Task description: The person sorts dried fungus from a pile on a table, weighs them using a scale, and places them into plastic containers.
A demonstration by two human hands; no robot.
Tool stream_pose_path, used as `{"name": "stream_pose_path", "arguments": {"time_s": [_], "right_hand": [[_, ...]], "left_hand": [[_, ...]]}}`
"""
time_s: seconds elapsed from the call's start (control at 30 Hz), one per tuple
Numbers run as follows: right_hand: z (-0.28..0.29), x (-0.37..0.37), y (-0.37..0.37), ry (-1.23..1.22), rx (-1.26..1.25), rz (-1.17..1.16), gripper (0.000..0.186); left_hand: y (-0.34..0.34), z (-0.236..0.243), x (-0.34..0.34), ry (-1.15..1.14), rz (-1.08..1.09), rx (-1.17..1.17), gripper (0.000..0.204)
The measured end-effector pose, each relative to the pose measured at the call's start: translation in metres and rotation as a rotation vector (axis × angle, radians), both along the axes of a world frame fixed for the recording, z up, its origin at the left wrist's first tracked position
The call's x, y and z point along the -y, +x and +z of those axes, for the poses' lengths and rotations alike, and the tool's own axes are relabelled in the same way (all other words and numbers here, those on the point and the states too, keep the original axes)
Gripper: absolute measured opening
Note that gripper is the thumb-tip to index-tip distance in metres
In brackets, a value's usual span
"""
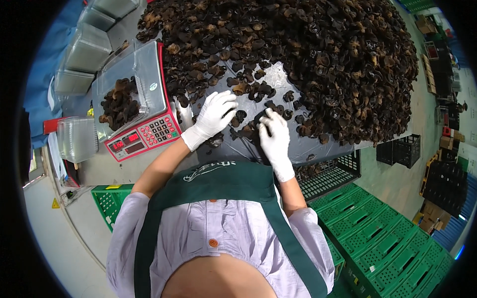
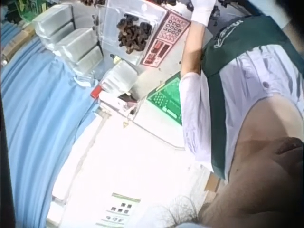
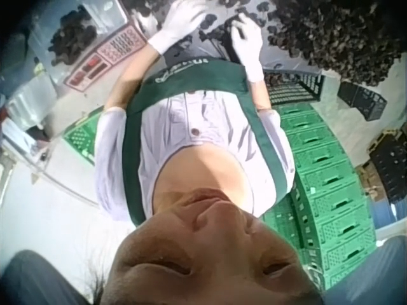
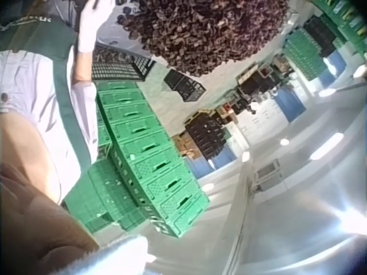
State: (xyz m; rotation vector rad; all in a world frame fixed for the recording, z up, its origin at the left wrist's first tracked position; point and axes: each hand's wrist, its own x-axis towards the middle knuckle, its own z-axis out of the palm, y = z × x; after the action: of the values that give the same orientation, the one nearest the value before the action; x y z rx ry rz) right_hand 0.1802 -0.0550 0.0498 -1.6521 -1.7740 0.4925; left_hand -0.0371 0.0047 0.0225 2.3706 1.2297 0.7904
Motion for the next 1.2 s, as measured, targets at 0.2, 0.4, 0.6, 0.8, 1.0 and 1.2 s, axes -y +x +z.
{"name": "stream_pose_path", "arguments": {"time_s": [0.2,0.4,0.6,0.8,1.0,1.2], "right_hand": [[-0.012,-0.076,0.014,0.096,0.149,-0.138,0.047],[-0.021,-0.089,0.025,0.032,0.289,-0.18,0.018],[-0.015,-0.028,0.036,-0.01,0.17,-0.32,0.012],[0.002,0.024,-0.022,-0.057,-0.045,0.134,0.013],[0.013,0.024,-0.004,-0.006,-0.288,-0.055,0.019],[-0.048,0.027,0.054,0.046,-0.094,-0.374,0.026]], "left_hand": [[0.044,0.017,-0.044,0.066,0.055,-0.269,0.062],[0.035,-0.004,-0.064,0.118,-0.075,-0.346,0.041],[-0.01,0.031,-0.018,-0.237,0.009,0.013,0.032],[-0.028,0.025,0.049,-0.35,0.032,-0.063,0.077],[-0.021,0.024,0.073,-0.367,0.065,-0.239,0.107],[0.018,0.017,0.05,-0.205,-0.031,-0.287,0.109]]}}
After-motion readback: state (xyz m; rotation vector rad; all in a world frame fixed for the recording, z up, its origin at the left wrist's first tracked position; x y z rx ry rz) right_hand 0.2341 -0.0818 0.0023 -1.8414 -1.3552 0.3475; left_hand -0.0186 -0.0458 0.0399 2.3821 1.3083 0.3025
